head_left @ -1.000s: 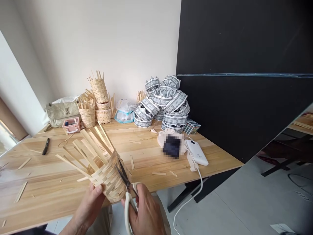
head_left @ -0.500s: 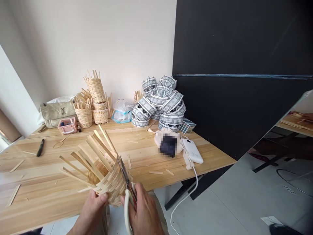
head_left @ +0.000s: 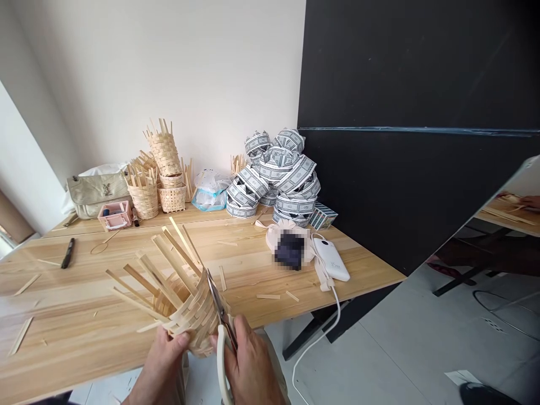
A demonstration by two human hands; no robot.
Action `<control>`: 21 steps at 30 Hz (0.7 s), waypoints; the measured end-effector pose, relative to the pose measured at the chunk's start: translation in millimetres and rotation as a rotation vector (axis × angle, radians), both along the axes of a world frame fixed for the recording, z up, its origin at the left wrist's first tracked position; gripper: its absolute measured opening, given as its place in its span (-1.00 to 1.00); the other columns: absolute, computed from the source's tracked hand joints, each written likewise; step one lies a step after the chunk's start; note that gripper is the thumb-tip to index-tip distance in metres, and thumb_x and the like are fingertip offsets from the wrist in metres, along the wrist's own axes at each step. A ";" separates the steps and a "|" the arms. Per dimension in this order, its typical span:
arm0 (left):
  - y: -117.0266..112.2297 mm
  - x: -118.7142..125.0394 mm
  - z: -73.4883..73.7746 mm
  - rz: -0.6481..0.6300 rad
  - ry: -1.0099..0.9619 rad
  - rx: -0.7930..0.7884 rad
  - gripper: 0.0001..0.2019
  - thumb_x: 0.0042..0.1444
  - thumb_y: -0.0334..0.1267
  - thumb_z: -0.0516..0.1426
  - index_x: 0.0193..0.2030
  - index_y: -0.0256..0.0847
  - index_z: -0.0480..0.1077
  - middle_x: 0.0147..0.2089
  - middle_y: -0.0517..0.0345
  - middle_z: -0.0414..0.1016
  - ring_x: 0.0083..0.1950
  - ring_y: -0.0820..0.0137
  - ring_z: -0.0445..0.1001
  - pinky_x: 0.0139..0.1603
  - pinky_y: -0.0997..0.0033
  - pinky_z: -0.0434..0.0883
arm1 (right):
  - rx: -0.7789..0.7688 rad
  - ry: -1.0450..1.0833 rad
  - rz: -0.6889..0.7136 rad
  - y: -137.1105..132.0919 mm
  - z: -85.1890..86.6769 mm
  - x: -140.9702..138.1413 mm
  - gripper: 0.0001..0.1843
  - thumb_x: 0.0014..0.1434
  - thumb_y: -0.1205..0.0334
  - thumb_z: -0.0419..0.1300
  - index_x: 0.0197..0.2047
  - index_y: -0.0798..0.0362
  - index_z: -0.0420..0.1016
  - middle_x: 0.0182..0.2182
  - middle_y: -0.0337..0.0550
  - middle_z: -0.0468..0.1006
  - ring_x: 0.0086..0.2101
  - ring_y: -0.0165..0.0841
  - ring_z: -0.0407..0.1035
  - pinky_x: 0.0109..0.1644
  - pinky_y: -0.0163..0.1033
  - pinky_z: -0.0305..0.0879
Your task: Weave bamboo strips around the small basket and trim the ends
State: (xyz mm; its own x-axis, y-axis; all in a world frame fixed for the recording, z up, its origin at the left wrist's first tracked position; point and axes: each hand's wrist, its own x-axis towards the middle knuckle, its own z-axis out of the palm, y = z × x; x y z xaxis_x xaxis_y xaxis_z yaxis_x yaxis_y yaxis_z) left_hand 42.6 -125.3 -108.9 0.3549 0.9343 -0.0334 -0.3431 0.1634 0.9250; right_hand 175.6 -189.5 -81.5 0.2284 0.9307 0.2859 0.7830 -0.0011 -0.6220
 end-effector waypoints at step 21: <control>1.8 -0.2 4.9 0.085 -0.009 -0.103 -0.18 -0.40 0.11 0.32 0.06 -0.22 0.34 -0.03 -0.08 0.47 0.11 -0.07 0.30 0.07 0.05 0.32 | -0.045 0.157 -0.054 -1.6 0.8 3.7 -0.76 0.16 0.09 0.04 -0.48 -0.02 0.16 -0.56 -0.21 0.48 -0.50 -0.33 0.37 -0.47 -0.36 0.15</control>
State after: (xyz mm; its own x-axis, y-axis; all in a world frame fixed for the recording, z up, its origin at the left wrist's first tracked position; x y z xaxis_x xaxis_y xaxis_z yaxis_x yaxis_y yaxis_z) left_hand 42.3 -123.4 -103.9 0.2756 0.9527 -0.1277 -0.3680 0.2273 0.9016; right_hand 179.3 -191.1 -80.7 0.3173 0.9267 0.2014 0.6745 -0.0713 -0.7349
